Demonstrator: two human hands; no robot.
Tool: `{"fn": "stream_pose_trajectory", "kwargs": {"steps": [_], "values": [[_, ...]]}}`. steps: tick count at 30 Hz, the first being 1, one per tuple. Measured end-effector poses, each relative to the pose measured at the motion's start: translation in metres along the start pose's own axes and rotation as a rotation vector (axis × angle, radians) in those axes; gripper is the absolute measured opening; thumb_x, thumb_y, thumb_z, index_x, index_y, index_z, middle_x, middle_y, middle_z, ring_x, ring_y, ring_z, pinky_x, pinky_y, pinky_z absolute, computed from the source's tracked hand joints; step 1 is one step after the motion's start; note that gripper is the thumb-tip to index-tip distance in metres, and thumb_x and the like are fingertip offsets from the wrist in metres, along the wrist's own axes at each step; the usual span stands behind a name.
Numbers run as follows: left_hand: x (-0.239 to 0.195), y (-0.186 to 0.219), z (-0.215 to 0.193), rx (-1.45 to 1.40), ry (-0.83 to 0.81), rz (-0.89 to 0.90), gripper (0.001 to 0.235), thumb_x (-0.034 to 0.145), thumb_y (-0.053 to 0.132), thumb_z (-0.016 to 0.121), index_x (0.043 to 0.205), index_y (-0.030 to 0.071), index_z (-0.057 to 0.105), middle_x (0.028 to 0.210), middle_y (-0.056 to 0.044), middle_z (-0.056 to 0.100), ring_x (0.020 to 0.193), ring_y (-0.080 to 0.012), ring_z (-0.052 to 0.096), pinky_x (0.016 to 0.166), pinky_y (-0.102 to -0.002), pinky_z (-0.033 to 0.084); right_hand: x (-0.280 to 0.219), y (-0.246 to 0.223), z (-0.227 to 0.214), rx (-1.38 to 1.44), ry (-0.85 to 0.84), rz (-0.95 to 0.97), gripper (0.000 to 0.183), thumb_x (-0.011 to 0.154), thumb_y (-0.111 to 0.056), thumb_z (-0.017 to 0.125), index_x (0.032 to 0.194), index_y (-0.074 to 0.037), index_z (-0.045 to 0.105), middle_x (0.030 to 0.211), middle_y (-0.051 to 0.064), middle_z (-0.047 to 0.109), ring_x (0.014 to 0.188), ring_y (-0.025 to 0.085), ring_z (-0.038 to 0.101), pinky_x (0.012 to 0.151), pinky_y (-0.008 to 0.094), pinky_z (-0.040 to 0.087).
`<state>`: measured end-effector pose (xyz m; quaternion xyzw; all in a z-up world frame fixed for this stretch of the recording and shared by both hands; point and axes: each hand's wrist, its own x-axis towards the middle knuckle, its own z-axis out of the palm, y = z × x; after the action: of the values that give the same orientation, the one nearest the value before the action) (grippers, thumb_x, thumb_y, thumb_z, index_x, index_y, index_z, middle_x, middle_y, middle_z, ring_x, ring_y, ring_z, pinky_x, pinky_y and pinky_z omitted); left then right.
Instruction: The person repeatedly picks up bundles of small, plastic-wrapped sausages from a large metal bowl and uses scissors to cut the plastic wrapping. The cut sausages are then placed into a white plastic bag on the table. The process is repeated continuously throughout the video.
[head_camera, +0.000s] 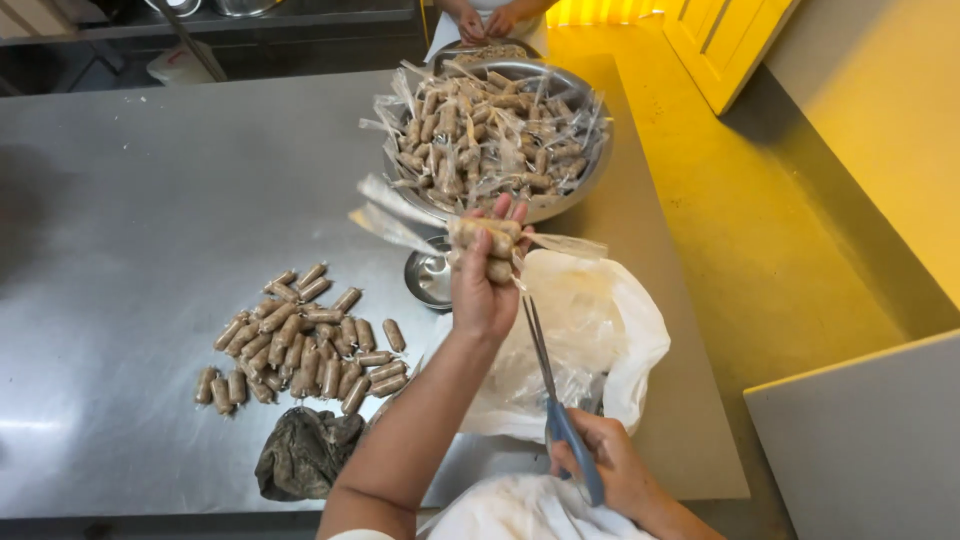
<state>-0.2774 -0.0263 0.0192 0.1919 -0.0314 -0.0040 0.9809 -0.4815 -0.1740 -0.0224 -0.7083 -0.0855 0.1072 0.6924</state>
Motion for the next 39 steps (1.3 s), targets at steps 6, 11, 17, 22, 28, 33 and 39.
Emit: {"fn": "stream_pose_trajectory", "kwargs": {"steps": [6,11,17,22,28,33,39], "values": [[-0.035,-0.035,-0.028,-0.040,0.323,0.110,0.035,0.094,0.019,0.071,0.124,0.013,0.053,0.144,-0.024,0.063,0.131,-0.0487,0.062,0.091,-0.045,0.058,-0.015,0.033,0.006,-0.260,0.208,0.083,0.043,0.080,-0.017,0.090,0.065,-0.009,0.051,0.058,0.001,0.061,0.056,0.007,0.049,0.051,0.026,0.045],[-0.052,-0.042,-0.027,-0.023,0.348,0.169,0.033,0.093,0.020,0.072,0.121,0.013,0.055,0.139,-0.026,0.064,0.130,-0.0495,0.063,0.089,-0.044,0.058,-0.019,0.052,0.008,-0.222,0.207,0.059,0.039,0.084,-0.020,0.087,0.067,-0.009,0.054,0.061,-0.001,0.063,0.058,0.005,0.049,0.051,0.025,0.043],[-0.056,-0.045,-0.035,-0.002,0.351,0.225,0.031,0.092,0.019,0.074,0.119,0.015,0.057,0.136,-0.022,0.067,0.128,-0.0456,0.065,0.096,-0.044,0.058,-0.017,0.065,0.012,-0.124,0.205,0.051,0.036,0.088,-0.019,0.081,0.067,-0.009,0.054,0.057,0.003,0.067,0.054,0.006,0.055,0.050,0.024,0.046],[-0.051,-0.052,-0.046,0.005,0.347,0.245,0.027,0.094,0.017,0.073,0.117,0.015,0.058,0.131,-0.021,0.069,0.123,-0.0434,0.067,0.092,-0.042,0.058,-0.022,0.077,0.015,-0.057,0.205,0.067,0.031,0.092,-0.021,0.077,0.070,-0.007,0.060,0.052,0.002,0.059,0.046,0.009,0.052,0.043,0.027,0.046],[-0.053,-0.054,-0.049,0.016,0.304,0.201,0.026,0.094,0.018,0.073,0.116,0.017,0.060,0.130,-0.020,0.070,0.123,-0.0423,0.068,0.095,-0.044,0.057,-0.027,0.060,0.015,0.123,0.169,0.082,0.041,0.096,-0.040,0.067,0.075,-0.005,0.062,0.054,0.008,0.064,0.046,0.014,0.059,0.046,0.028,0.046],[-0.061,-0.053,-0.044,0.111,0.055,0.246,0.037,0.095,0.016,0.077,0.124,0.016,0.054,0.134,-0.028,0.065,0.134,-0.0467,0.059,0.111,-0.050,0.051,-0.024,0.021,0.014,0.200,-0.055,-0.101,0.063,0.095,-0.065,0.061,0.086,-0.002,0.060,0.065,0.009,0.064,0.059,0.016,0.060,0.057,0.029,0.047],[-0.070,-0.057,-0.037,0.255,-0.094,0.456,0.040,0.097,0.017,0.077,0.127,0.019,0.051,0.135,-0.026,0.063,0.135,-0.0382,0.056,0.114,-0.047,0.045,-0.023,0.024,0.018,0.211,-0.012,-0.001,0.063,0.094,-0.064,0.057,0.077,-0.003,0.061,0.063,0.011,0.069,0.057,0.018,0.062,0.058,0.030,0.049]]}}
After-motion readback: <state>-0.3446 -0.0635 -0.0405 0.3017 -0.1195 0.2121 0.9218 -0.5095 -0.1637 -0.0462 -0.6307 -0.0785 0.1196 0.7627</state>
